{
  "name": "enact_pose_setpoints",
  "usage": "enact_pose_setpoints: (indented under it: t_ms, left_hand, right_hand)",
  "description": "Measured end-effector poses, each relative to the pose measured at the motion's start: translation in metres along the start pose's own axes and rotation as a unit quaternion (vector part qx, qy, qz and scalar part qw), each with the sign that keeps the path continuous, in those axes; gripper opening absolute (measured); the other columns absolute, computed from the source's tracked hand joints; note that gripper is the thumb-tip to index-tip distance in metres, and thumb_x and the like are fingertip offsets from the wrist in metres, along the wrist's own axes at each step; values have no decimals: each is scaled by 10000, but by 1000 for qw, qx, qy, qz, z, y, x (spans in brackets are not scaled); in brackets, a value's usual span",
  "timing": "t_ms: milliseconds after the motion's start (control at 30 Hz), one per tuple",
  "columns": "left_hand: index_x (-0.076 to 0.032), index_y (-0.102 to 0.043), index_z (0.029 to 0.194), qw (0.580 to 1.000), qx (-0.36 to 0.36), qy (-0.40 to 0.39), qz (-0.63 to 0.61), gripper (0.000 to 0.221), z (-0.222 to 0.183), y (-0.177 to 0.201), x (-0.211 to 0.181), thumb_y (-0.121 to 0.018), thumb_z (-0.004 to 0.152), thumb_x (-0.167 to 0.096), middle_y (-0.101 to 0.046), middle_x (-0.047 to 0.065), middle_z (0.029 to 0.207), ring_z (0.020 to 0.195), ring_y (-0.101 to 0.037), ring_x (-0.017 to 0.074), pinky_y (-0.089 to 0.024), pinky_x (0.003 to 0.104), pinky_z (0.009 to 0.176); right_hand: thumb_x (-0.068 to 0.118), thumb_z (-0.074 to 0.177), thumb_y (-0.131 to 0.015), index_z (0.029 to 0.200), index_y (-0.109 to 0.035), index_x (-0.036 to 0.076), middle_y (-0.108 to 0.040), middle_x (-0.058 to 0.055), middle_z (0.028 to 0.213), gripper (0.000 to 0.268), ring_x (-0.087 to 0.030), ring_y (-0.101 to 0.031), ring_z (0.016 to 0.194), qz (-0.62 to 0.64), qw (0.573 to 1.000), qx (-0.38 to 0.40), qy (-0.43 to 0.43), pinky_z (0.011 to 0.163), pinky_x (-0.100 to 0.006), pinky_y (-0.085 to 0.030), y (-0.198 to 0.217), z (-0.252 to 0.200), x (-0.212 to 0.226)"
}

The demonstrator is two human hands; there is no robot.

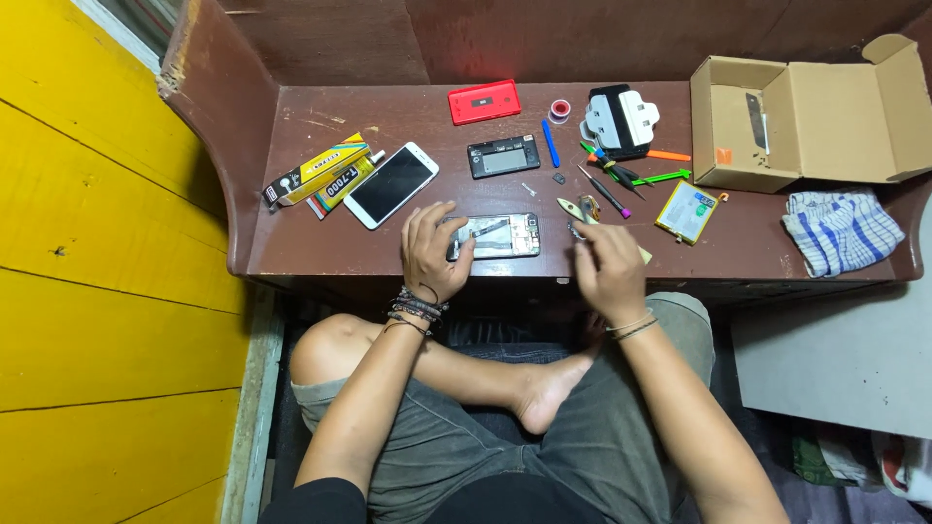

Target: Applying adhesive to a smartphone frame and assembling internal components during a repair.

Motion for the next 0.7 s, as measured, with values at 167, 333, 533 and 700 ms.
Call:
enact_pose_setpoints:
  t_ms: [167,333,533,700]
  left_hand:
    - [-143,-687,1112,1000,-13,4,-6,254,0,1,0,-684,945,-335,-633,74,1265,1228,-596,316,-376,511,1106]
    - [-154,-693,1111,999,-48,-13,-11,259,15,19,-22,-664,961,-363,-624,79,1304,1254,-580,322,-366,518,1108]
    - [-177,-697,1119,997,-65,-28,6,287,17,27,-21,-642,963,-412,-618,80,1332,1276,-565,317,-356,524,1118]
    - [-146,-674,1124,998,-45,19,28,249,-3,17,12,-590,998,-344,-634,89,1302,1237,-592,326,-387,517,1083]
  right_hand:
    - [84,904,-682,1235,-713,111,-715,-79,1071,334,-281,-692,964,-50,994,64,69,790,-387,-534,-24,-6,14]
    - [113,882,-690,1279,-692,99,-720,-95,1092,398,-280,-702,986,-56,991,94,76,801,-382,-557,-29,-6,17]
    - [82,885,-662,1267,-705,111,-726,-83,1104,386,-271,-708,1003,-60,992,87,64,793,-359,-571,-26,-3,20]
    - [-9,894,-636,1273,-715,76,-739,-134,1111,396,-320,-716,1021,-23,995,89,50,818,-392,-582,-19,-3,21]
Point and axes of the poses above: each hand's wrist, its own z-axis towards the middle knuckle, its own y-axis out of the back of the hand, x = y × z, the point moved 5 cm from there along z, towards the middle knuckle
